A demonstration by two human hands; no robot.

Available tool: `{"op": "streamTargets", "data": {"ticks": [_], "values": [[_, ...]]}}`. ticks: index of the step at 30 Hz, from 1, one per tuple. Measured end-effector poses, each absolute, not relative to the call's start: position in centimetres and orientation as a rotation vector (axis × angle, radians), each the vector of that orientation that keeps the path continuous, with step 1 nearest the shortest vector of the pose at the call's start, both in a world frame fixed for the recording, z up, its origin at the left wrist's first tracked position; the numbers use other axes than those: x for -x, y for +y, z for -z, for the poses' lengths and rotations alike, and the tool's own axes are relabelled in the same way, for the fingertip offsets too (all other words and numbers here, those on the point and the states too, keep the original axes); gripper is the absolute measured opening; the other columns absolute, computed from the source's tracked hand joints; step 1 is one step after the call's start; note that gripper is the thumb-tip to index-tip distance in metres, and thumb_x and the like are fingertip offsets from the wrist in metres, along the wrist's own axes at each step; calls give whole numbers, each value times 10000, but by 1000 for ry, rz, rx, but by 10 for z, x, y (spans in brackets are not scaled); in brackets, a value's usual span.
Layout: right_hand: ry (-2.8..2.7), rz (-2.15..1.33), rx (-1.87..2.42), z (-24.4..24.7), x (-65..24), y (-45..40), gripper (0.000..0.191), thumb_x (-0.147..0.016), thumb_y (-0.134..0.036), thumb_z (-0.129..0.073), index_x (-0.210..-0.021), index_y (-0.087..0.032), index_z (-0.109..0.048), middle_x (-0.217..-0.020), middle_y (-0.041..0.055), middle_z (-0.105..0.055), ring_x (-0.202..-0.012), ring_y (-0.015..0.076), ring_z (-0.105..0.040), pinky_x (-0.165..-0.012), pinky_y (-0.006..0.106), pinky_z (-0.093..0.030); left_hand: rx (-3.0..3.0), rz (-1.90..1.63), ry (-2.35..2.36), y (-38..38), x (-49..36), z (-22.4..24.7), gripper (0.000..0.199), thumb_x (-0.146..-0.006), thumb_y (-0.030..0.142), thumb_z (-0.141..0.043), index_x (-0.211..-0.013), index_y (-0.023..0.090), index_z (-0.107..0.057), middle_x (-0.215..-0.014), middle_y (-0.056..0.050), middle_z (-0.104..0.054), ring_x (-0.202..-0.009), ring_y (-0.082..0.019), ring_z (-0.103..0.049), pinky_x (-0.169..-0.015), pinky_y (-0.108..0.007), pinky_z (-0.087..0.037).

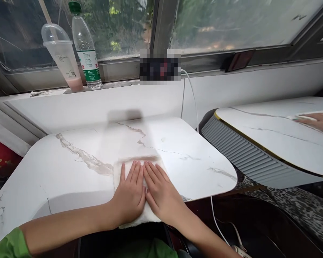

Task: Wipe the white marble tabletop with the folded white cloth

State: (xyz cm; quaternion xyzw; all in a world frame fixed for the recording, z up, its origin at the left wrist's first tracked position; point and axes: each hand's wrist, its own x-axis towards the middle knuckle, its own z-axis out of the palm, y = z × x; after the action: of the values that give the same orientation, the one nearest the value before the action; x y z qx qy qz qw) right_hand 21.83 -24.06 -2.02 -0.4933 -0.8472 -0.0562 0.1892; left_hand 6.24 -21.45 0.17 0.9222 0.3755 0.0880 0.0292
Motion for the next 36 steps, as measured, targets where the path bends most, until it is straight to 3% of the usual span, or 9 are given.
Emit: {"op": "streamTargets", "data": {"ticks": [2, 8, 11, 23, 36], "values": [[-2345, 172, 1431, 23, -231, -233, 675, -894, -232, -316, -1513, -133, -67, -1490, 148, -327, -1397, 252, -254, -1085, 537, -352, -2807, -253, 1131, -204, -75, -3, 572, -923, 243, -284, -1447, 15, -288, -1501, -182, -252, -1423, -297, -139, -1147, -558, -93], [-2388, 137, 1494, 27, -255, -165, 562, -891, -239, -285, -1412, -44, -366, -1456, 167, -394, -1376, 252, -311, -1123, 485, -291, -2681, -240, 1287, -151, -103, -1, 587, -913, 226, -268, -1445, -22, -257, -1516, -173, -235, -1427, -271, -141, -1162, -506, -63], [-2399, 111, 1523, 24, -256, -121, 552, -865, -215, -286, -1358, -16, -437, -1433, 169, -429, -1352, 258, -351, -1125, 466, -281, -2657, -274, 1380, -117, -109, 1, 577, -913, 210, -259, -1438, -30, -266, -1512, -170, -256, -1424, -260, -163, -1163, -495, -68], [-2317, 127, 1600, 17, -237, 6, 517, -846, -185, -337, -1318, -30, -481, -1382, 150, -493, -1280, 243, -417, -1106, 383, -264, -2697, -333, 1488, 16, -102, 8, 522, -926, 215, -286, -1417, 48, -340, -1486, -142, -338, -1385, -226, -274, -1160, -439, -118], [-2283, 113, 1647, 15, -236, 19, 520, -870, -207, -328, -1339, -26, -461, -1397, 140, -481, -1297, 240, -400, -1117, 379, -249, -2723, -325, 1487, 32, -100, 8, 519, -940, 211, -252, -1429, 54, -323, -1496, -124, -323, -1394, -210, -258, -1166, -429, -112]]}}
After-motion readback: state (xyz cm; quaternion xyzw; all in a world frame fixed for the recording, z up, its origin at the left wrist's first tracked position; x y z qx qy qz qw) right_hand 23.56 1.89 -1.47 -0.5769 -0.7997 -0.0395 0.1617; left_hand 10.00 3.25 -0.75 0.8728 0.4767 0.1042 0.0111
